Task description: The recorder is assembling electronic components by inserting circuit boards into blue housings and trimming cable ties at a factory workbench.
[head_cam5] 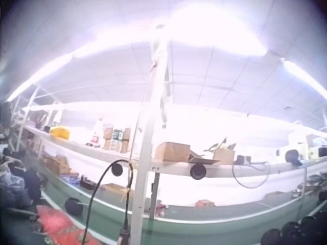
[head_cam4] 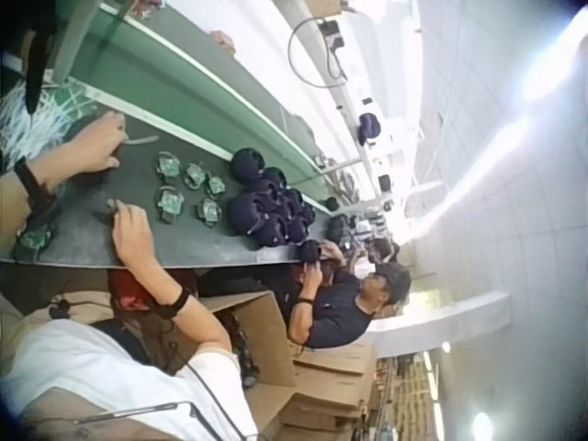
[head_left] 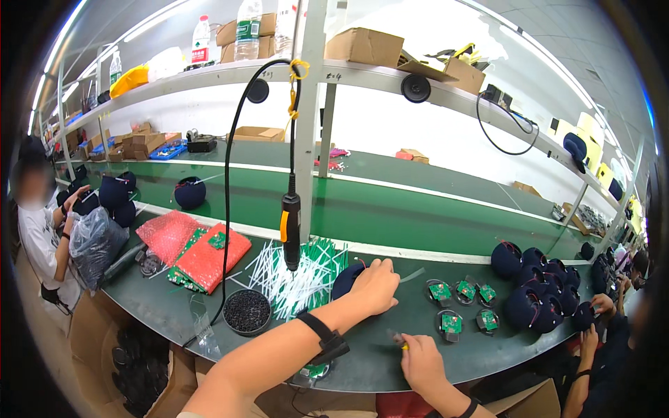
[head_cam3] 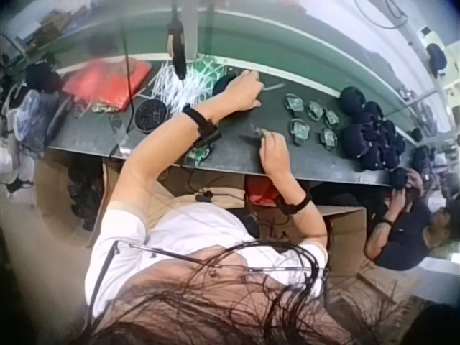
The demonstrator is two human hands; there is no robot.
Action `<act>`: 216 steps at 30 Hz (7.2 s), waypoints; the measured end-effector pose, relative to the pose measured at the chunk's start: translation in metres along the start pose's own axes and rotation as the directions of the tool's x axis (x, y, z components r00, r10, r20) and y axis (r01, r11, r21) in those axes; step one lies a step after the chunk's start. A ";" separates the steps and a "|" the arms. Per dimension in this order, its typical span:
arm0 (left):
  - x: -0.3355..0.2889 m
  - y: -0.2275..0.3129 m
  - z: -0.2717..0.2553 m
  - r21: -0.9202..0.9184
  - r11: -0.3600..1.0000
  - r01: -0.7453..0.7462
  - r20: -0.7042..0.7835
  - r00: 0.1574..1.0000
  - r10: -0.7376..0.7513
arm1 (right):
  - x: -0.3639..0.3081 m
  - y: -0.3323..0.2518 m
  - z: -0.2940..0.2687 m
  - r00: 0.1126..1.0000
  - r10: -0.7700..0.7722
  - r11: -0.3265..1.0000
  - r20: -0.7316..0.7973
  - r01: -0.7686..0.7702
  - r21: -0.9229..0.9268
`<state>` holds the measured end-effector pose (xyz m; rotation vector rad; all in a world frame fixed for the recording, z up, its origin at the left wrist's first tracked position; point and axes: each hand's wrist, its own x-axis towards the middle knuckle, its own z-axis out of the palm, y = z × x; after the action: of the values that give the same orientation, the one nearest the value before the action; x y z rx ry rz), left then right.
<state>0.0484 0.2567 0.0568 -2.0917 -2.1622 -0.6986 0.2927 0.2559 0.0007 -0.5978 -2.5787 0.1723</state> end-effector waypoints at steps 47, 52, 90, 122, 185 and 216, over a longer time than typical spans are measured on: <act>-0.125 -0.058 -0.041 0.165 0.832 0.529 -0.092 0.849 -0.521 | 0.068 0.006 -0.022 0.994 -0.025 0.991 0.106 0.038 -0.127; -0.154 -0.050 -0.046 0.044 0.877 0.478 -0.114 0.875 -0.471 | 0.105 -0.023 -0.025 0.992 -0.097 0.993 0.079 0.101 -0.055; -0.182 -0.259 -0.216 -0.314 0.786 0.532 -0.532 0.587 -0.610 | 0.316 0.116 0.131 0.799 0.229 0.970 0.556 -0.233 -0.065; -0.193 -0.375 -0.216 0.265 0.806 0.529 -0.652 0.714 -0.254 | 0.323 0.109 0.160 0.748 0.374 0.923 0.548 -0.361 -0.136; -0.106 0.017 -0.056 -0.258 0.965 -0.049 0.007 0.999 0.053 | 0.012 -0.013 -0.001 0.943 0.327 0.910 0.068 -0.294 -0.290; -0.087 0.011 -0.042 -0.761 0.633 0.142 0.103 0.990 -0.098 | -0.024 -0.010 -0.046 0.887 0.448 0.667 0.110 -0.414 0.619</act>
<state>0.0551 0.1600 0.0681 -2.2806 -2.2802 -1.8973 0.3300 0.2370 0.0329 -0.9102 -2.0723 1.1199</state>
